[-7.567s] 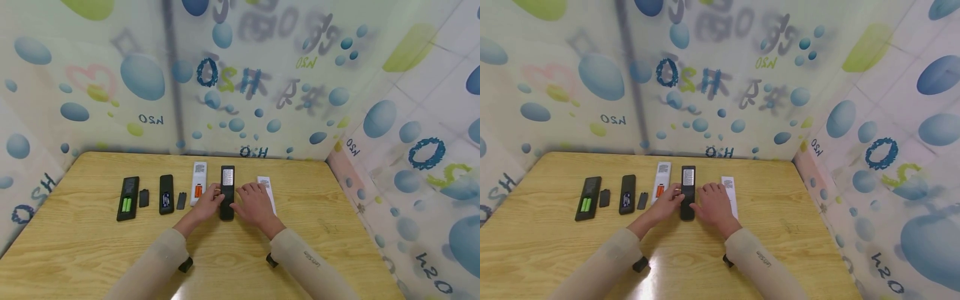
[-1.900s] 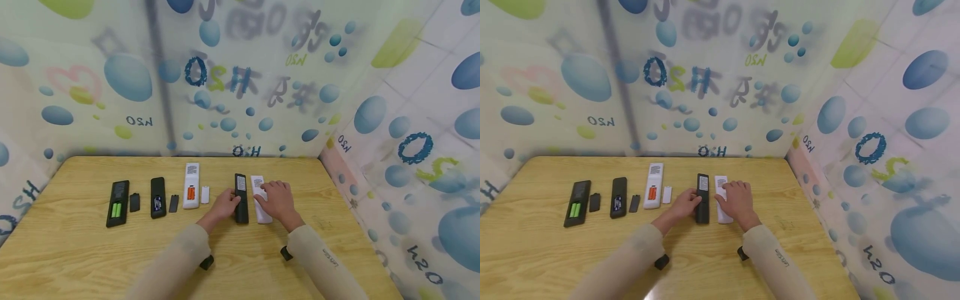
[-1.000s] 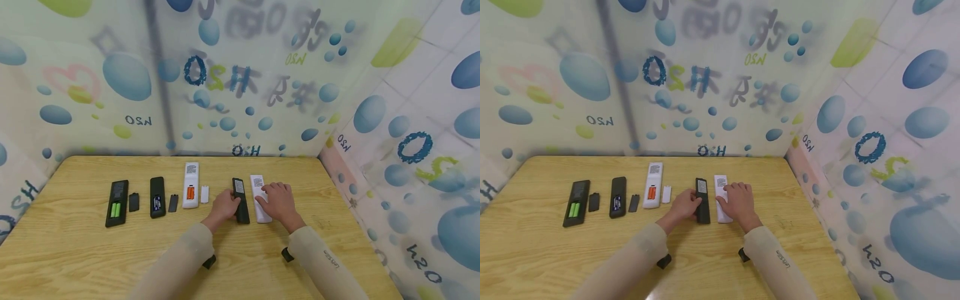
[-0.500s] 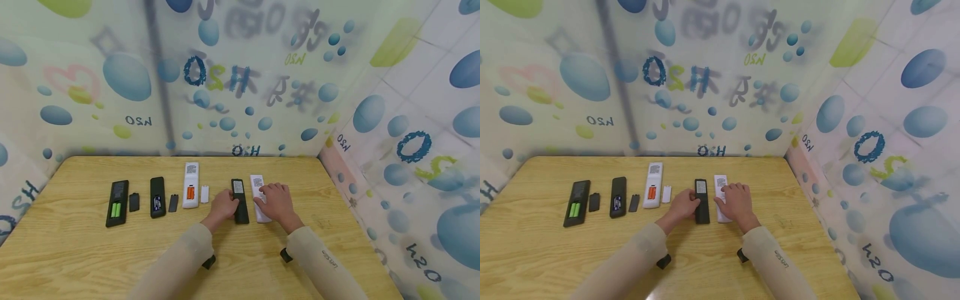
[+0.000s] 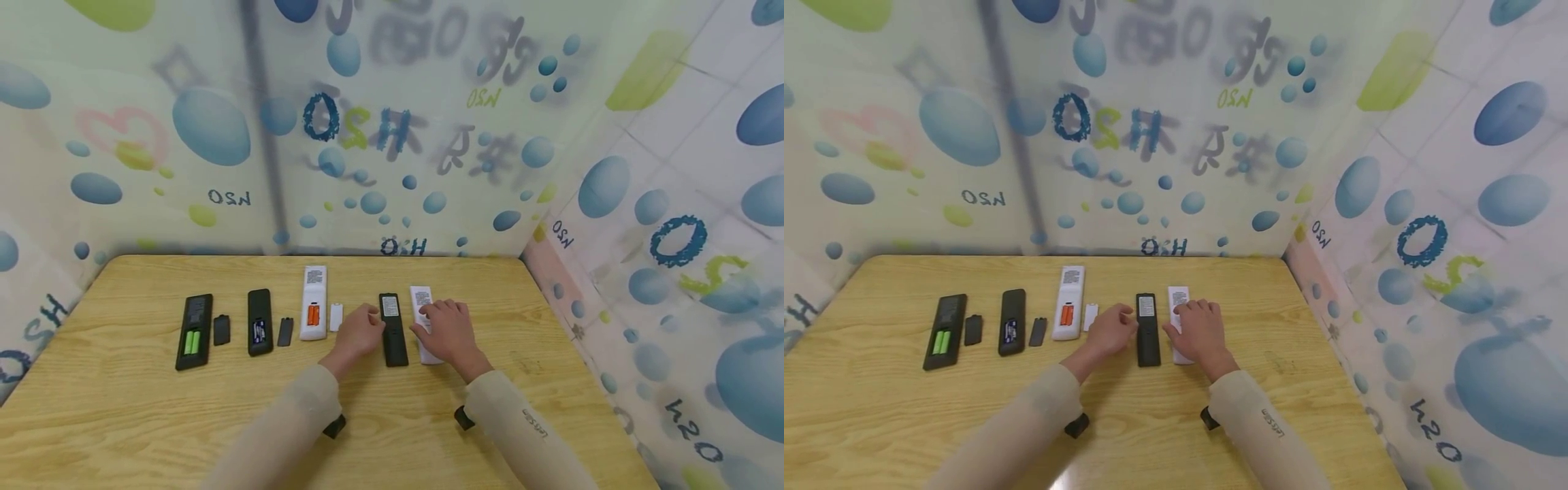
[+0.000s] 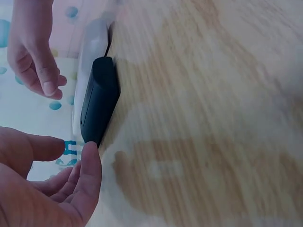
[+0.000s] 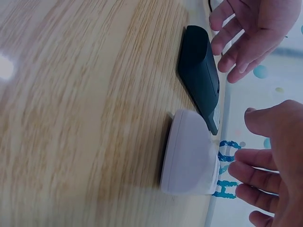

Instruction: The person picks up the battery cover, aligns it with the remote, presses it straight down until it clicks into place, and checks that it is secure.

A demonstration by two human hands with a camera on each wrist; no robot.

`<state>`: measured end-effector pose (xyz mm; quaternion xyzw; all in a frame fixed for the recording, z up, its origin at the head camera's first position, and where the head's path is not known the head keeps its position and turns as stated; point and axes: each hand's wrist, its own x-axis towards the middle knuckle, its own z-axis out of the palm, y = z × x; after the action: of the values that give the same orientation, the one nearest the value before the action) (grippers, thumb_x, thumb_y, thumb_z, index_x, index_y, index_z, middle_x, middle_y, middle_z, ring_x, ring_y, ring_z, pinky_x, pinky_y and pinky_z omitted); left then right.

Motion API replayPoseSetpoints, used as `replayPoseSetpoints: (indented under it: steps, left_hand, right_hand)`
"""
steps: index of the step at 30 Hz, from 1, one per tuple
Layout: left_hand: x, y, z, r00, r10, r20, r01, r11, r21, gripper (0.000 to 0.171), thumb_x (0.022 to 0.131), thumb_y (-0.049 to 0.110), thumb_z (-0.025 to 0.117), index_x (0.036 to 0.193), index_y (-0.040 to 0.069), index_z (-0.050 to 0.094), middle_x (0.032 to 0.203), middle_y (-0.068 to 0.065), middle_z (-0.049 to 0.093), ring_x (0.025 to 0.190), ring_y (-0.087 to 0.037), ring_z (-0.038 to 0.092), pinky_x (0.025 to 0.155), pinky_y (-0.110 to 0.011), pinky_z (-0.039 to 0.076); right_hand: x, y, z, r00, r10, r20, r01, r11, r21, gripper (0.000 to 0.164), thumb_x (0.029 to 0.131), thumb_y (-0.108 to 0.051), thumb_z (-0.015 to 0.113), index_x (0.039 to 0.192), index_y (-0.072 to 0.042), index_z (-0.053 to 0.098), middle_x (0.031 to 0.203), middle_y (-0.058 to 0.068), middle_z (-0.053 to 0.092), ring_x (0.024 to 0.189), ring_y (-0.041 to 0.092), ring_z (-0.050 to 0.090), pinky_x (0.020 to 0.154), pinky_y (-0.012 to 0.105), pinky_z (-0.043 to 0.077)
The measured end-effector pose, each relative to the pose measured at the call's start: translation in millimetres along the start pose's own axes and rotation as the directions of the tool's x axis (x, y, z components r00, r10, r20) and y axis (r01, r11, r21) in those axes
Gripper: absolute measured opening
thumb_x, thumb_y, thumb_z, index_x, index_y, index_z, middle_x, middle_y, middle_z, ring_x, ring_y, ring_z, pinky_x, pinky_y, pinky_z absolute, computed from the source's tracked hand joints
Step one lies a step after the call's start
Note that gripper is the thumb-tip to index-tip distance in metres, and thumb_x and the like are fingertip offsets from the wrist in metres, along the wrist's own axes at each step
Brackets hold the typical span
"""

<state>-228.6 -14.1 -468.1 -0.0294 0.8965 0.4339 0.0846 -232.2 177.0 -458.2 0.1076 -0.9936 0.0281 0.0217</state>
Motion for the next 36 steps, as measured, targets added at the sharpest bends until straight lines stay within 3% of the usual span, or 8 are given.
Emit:
replayPoseSetpoints:
  steps: [9,15,23,30,36]
  left_hand:
    - [0.7,-8.1,-18.3,0.999,0.014,-0.029,-0.014,1.0,-0.013,0.036,0.094,0.02,0.058,0.127,0.006,0.057,0.102,-0.005,0.069,0.071,-0.012,0.063,0.073,-0.029,0.049]
    - [-2.1,-11.8,-31.2,1.0,-0.02,-0.017,0.018,0.997,-0.071,0.038,0.095,0.021,0.058,0.13,0.006,0.055,0.107,-0.008,0.067,0.064,-0.012,0.062,0.063,-0.025,0.049]
    - [-2.6,-27.0,-55.3,1.0,-0.015,-0.021,0.012,0.992,-0.123,0.042,0.097,0.02,0.056,0.135,0.004,0.051,0.116,-0.013,0.064,0.063,-0.014,0.063,0.058,-0.027,0.053]
    - [-3.9,-36.6,-76.0,0.999,-0.049,-0.021,0.045,0.988,-0.151,0.043,0.098,0.021,0.053,0.138,0.006,0.048,0.121,-0.015,0.06,0.078,-0.025,0.068,0.063,-0.029,0.057]
    - [-4.9,-44.9,-91.2,0.997,-0.077,-0.028,0.072,0.987,-0.146,0.043,0.099,0.021,0.053,0.139,0.005,0.046,0.123,-0.017,0.059,0.092,-0.026,0.065,0.066,-0.031,0.058]
  right_hand:
    - [3,-10,4,0.998,-0.048,-0.03,0.048,0.999,0.011,0.043,0.093,-0.052,0.058,0.119,-0.019,0.066,0.124,0.003,0.066,0.119,0.027,0.054,0.107,0.049,0.036]
    - [8,-22,7,0.998,-0.054,-0.007,0.054,0.998,0.013,0.046,0.093,-0.055,0.056,0.121,-0.02,0.065,0.116,-0.001,0.067,0.117,0.023,0.054,0.108,0.046,0.035]
    - [13,-38,9,0.996,-0.087,0.006,0.087,0.996,-0.006,0.049,0.093,-0.057,0.055,0.124,-0.021,0.064,0.121,-0.001,0.065,0.119,0.023,0.053,0.107,0.046,0.034]
    - [14,-51,8,0.988,-0.152,-0.019,0.152,0.988,0.019,0.045,0.094,-0.052,0.057,0.124,-0.019,0.064,0.125,0.002,0.064,0.121,0.025,0.053,0.108,0.048,0.034]
    - [17,-66,10,0.976,-0.214,-0.041,0.216,0.976,0.029,0.042,0.095,-0.049,0.057,0.123,-0.018,0.065,0.125,0.003,0.065,0.121,0.026,0.054,0.105,0.048,0.035]
